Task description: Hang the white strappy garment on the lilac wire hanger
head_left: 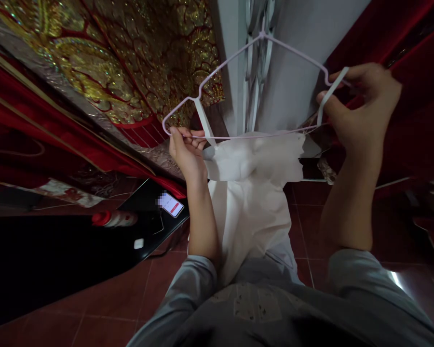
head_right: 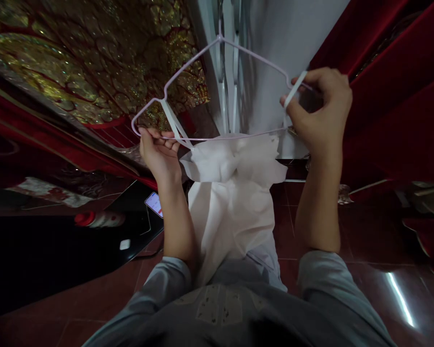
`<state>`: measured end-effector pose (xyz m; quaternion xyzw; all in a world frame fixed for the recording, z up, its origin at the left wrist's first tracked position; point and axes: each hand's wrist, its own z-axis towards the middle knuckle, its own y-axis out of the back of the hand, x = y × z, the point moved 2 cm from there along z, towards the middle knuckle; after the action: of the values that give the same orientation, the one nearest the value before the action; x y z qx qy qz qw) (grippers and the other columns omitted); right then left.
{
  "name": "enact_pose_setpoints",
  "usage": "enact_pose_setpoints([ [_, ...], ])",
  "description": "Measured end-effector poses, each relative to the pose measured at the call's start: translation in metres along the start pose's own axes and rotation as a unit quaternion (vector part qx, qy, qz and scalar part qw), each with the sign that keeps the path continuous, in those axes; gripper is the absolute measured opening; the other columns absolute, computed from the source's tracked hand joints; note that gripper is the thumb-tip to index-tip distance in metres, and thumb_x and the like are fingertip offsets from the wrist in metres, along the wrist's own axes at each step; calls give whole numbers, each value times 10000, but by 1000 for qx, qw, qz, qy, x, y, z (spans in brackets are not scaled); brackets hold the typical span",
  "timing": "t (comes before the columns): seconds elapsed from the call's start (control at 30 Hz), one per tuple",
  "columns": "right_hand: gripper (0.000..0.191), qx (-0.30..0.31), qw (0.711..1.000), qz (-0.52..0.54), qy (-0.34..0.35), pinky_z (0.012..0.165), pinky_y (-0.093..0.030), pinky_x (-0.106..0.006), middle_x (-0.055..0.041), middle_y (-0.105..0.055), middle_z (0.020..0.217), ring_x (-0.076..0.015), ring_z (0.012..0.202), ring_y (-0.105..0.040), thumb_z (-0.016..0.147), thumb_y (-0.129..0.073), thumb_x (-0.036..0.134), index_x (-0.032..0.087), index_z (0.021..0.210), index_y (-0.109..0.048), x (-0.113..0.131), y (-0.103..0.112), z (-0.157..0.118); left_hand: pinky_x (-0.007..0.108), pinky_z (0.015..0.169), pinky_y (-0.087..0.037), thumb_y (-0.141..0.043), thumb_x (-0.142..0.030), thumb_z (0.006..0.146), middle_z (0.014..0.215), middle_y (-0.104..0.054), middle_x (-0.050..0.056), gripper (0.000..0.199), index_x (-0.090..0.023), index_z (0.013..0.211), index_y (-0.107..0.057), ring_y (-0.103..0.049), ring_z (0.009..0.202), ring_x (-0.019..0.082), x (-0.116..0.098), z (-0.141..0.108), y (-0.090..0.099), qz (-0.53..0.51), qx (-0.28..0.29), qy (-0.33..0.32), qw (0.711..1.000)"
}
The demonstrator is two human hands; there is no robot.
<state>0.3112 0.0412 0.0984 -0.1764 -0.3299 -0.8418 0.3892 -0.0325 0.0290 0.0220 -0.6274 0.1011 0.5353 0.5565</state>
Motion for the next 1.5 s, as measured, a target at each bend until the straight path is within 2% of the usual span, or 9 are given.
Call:
enact_pose_setpoints([
  [0.17, 91, -89, 988, -90, 91, 1127, -575, -576, -53, -644, 1160, -302, 1245, -680, 977, -774, 418, 364, 1030, -824, 25, -3, -2, 259, 615, -562, -585, -588, 1104, 677, -720, 18, 478, -248, 777, -506, -703, 605, 166, 6, -4, 2, -36, 7, 26, 999],
  [0.37, 142, -296, 944, 63, 133, 1035, -565, -499, -68, -633, 995, -270, 1103, -648, 1024, -683, 370, 321, 964, -802, 46, -32, -44, 249, 626, -560, -610, -683, 1063, 710, -732, 15, 526, -245, 791, -510, -704, 604, 156, 3, -11, 1, -12, 1, 16, 1000],
  [0.5, 127, -68, 992, 106, 7, 652, -498, -326, 2, -692, 816, -142, 661, -595, 995, -670, 305, 280, 1050, -782, 61, -57, -73, 254, 653, -568, -641, -690, 1038, 742, -737, 18, 514, -247, 807, -521, -716, 636, 157, 11, -13, 2, -16, 10, 14, 1000],
  [0.63, 384, 123, 979, 118, -113, 513, -376, -254, 116, -559, 594, -98, 479, -456, 925, -758, 299, 305, 1304, -691, 63, -71, -98, 274, 749, -589, -661, -734, 1008, 845, -778, 35, 506, -249, 879, -589, -745, 730, 167, 21, -23, 3, -18, 35, 15, 999],
  [0.83, 495, 102, 969, 165, -153, 543, -409, -262, 125, -583, 663, -109, 533, -527, 942, -738, 339, 324, 1400, -551, 57, -91, -115, 379, 1036, -541, -749, -673, 989, 1117, -825, 77, 420, -262, 1039, -820, -717, 1134, 266, 4, -69, -1, 197, 161, -42, 966],
  [0.97, 536, 90, 964, 189, -164, 540, -394, -277, 122, -583, 694, -116, 535, -514, 933, -740, 342, 328, 1418, -513, 55, -99, -122, 309, 687, -529, -816, -565, 956, 1059, -824, 67, 296, -282, 1040, -848, -661, 805, 200, -35, -71, -4, 167, 213, 6, 963],
  [1.1, 526, 93, 962, 195, -165, 572, -421, -301, 103, -580, 713, -126, 565, -503, 950, -743, 378, 351, 1429, -527, 52, -93, -121, 320, 464, -329, -554, -560, 1061, 1471, -754, 32, 382, -356, 1229, -830, -517, 627, 136, -60, -35, 12, 48, 175, 13, 983],
  [1.27, 560, 114, 958, 205, -165, 574, -426, -297, 99, -568, 726, -129, 584, -513, 945, -755, 377, 360, 1454, -524, 50, -93, -122, 292, 463, -254, -634, -416, 1027, 1492, -741, -36, 258, -383, 1217, -806, -571, 657, 101, -27, -17, 44, 40, -8, -58, 997],
  [1.5, 604, 113, 958, 244, -102, 583, -490, -276, 73, -616, 783, -140, 633, -562, 1013, -693, 462, 371, 1556, -447, 64, -112, -128, 303, 436, -288, -706, -633, 1007, 1342, -785, 96, 381, -277, 1135, -753, -526, 554, 114, -9, -66, -8, 22, 143, 62, 988],
])
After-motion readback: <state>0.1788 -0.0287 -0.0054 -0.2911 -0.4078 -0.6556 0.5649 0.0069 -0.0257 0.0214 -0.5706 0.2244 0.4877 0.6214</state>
